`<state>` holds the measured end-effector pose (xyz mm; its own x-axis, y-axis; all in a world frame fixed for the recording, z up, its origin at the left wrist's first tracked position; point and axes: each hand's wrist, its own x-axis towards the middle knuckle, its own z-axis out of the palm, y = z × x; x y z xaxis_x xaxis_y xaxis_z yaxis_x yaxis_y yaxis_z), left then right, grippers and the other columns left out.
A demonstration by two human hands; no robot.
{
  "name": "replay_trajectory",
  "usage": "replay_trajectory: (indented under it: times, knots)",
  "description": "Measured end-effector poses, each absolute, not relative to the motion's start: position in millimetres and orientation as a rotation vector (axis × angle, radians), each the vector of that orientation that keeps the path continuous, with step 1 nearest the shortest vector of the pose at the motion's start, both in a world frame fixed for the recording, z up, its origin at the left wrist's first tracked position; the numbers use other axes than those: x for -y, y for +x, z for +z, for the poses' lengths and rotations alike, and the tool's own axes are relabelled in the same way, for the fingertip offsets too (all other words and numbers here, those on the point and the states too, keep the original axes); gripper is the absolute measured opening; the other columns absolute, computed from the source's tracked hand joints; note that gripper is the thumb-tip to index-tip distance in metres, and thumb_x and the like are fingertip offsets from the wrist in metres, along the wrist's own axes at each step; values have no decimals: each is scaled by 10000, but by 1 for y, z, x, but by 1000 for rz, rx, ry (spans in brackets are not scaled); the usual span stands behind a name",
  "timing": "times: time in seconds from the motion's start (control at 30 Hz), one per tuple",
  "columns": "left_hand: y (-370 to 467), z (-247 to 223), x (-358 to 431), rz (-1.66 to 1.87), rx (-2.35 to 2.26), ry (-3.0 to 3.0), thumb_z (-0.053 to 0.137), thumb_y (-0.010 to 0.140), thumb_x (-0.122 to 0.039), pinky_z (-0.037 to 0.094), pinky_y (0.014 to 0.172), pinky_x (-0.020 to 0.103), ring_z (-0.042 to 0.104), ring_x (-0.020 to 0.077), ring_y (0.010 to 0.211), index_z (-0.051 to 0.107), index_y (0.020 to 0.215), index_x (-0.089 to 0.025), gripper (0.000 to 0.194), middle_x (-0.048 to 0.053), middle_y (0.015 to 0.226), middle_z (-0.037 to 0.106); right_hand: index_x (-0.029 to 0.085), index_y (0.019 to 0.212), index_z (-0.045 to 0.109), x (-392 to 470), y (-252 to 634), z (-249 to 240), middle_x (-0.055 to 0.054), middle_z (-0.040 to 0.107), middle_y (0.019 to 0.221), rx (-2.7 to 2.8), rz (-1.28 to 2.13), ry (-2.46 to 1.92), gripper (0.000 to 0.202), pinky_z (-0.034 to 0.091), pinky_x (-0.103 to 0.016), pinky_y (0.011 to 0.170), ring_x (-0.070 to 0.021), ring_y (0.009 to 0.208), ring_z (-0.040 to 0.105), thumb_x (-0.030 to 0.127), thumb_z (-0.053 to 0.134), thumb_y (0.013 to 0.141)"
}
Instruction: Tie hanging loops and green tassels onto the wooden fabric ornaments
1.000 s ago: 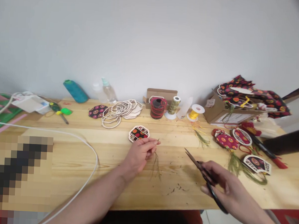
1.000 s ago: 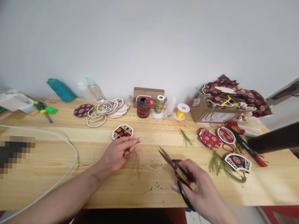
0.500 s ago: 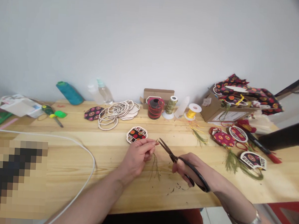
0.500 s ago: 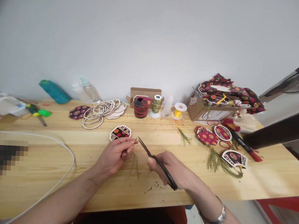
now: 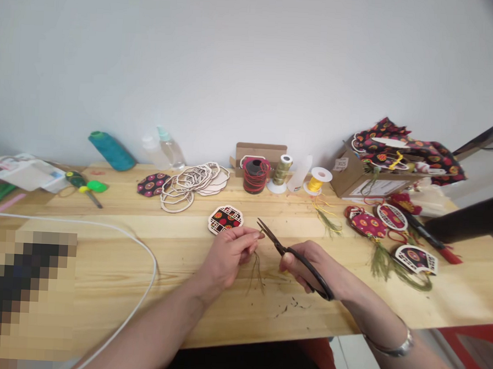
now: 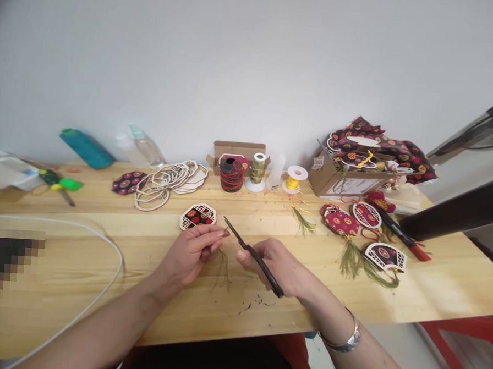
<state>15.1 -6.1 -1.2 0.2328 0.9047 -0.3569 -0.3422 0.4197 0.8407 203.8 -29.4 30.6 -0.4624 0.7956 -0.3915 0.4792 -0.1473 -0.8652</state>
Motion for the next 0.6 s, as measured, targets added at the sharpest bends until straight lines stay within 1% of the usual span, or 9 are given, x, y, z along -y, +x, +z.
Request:
replay_trajectory:
  times: [0.13, 0.3, 0.47, 0.6]
  knots:
    - [15, -1, 6, 957, -965, 714, 700, 651, -258, 129, 418, 200, 270, 25, 395, 666, 700, -101, 167, -49, 442, 448, 147, 672, 491, 30, 204, 30, 77, 324, 471, 1793, 1676, -1438, 530, 259, -180, 365, -48, 396, 315, 663, 451, 784]
    - [15, 0, 6, 963, -988, 714, 716, 634, -271, 140, 419, 201, 297, 34, 407, 668, 695, -104, 184, -38, 450, 462, 136, 701, 518, 30, 204, 27, 78, 323, 486, 1746, 1688, -1484, 524, 284, -178, 366, -46, 401, 316, 655, 487, 767]
    - [16, -1, 6, 959, -987, 711, 725, 629, -277, 144, 418, 196, 287, 30, 406, 671, 690, -103, 192, -40, 446, 456, 153, 653, 466, 30, 201, 27, 84, 298, 466, 1666, 1739, -1511, 554, 219, -172, 349, -38, 392, 264, 702, 494, 719]
    - [15, -1, 5, 985, -1004, 699, 728, 631, -276, 147, 416, 185, 293, 28, 410, 676, 697, -100, 195, -41, 448, 453, 155, 668, 468, 32, 202, 32, 78, 293, 474, 1689, 1662, -1552, 589, 194, -179, 363, -45, 407, 252, 739, 421, 730]
